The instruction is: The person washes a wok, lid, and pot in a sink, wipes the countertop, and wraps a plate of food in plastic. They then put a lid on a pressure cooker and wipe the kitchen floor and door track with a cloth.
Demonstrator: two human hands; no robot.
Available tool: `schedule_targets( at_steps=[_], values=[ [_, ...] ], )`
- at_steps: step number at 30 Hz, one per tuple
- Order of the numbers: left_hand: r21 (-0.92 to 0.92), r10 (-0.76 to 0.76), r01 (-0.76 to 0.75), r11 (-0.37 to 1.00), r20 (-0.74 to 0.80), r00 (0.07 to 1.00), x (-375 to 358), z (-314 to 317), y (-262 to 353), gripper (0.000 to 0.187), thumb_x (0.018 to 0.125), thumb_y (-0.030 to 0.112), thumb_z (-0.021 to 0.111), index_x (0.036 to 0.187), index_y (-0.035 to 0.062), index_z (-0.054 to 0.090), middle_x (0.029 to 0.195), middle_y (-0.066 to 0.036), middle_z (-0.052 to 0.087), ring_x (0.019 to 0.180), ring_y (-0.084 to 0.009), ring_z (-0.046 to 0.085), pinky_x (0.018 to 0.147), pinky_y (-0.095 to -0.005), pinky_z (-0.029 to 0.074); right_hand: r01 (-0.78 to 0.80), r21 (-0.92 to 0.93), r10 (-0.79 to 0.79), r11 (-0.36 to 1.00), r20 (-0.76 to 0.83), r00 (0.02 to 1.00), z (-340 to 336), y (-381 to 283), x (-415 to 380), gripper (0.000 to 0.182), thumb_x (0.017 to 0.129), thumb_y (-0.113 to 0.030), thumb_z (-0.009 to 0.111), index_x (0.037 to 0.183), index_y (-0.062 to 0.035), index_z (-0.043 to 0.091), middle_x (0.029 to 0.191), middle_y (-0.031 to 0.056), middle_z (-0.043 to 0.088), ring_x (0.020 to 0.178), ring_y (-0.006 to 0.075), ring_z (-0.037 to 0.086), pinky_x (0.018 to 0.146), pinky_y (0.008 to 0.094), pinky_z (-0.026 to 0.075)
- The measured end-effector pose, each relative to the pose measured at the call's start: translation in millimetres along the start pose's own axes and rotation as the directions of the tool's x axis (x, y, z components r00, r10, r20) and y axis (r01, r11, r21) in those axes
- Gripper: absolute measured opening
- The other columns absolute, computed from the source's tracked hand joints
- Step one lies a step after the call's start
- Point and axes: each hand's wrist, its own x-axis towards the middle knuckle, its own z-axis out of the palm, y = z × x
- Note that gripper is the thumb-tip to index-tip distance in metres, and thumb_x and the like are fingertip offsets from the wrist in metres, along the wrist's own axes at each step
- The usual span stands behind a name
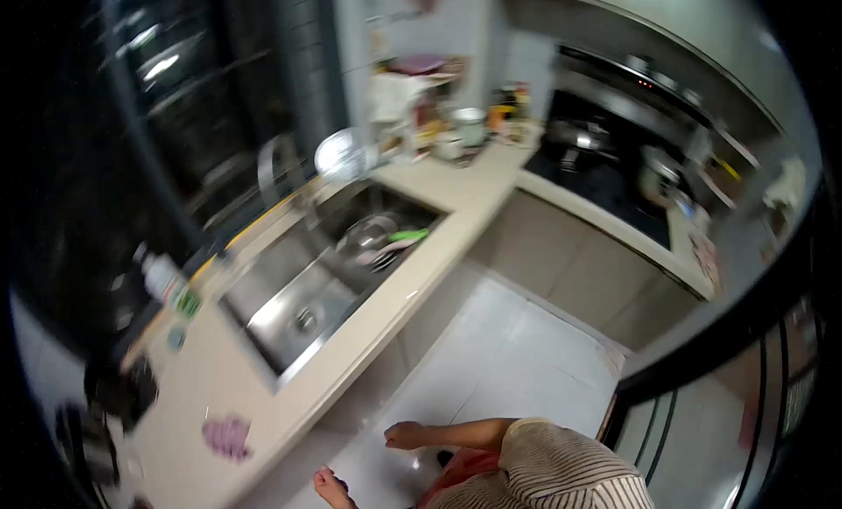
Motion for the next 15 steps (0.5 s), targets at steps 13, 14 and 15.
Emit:
schedule_targets(
  at_steps=[13, 14, 15],
  values=[
    [0.074, -0.027, -0.092, 0.993, 0.902, 0.431, -156.4, 455.9, 157.1, 0.027, 0.086, 0.019, 0.060, 0.064, 0.0112, 0.046, 0.052, 0.006, 0.037, 0.040, -0.0042, 0.032, 0.035, -0.0220, 0.024, -0.234, 0.434, 0.483, 0.870, -0.653, 0.584, -200.1, 164.2, -224.0, 0.025, 0.086, -0.028, 0.054, 0.091, -0.0042, 0.060, 0.087, 0.0140, 0.062, 0.080, 0.0279, 0.059, 0.072, 0.0369, 0.046],
    [0.101, -0.064, -0.071, 0.992, 0.912, 0.404, -165.6, 481.3, 151.8, 0.027, 0.085, 0.019, 0.062, 0.064, 0.0109, 0.047, 0.052, 0.006, 0.036, 0.040, -0.0043, 0.031, 0.037, -0.0220, 0.024, -0.273, 0.437, 0.513, 0.857, -0.673, 0.532, -212.5, 182.0, -238.6, 0.026, 0.086, -0.029, 0.054, 0.091, -0.0044, 0.060, 0.087, 0.0138, 0.062, 0.079, 0.0279, 0.059, 0.072, 0.0368, 0.046],
    [0.122, -0.091, -0.066, 0.990, 0.929, 0.359, -175.9, 503.0, 156.3, 0.027, 0.085, 0.019, 0.062, 0.064, 0.0104, 0.047, 0.052, 0.006, 0.037, 0.041, -0.0043, 0.031, 0.037, -0.0220, 0.024, -0.312, 0.441, 0.540, 0.842, -0.691, 0.480, -228.2, 198.5, -252.2, 0.026, 0.086, -0.030, 0.055, 0.090, -0.0046, 0.060, 0.087, 0.0135, 0.062, 0.079, 0.0280, 0.059, 0.072, 0.0367, 0.046]
  ],
)
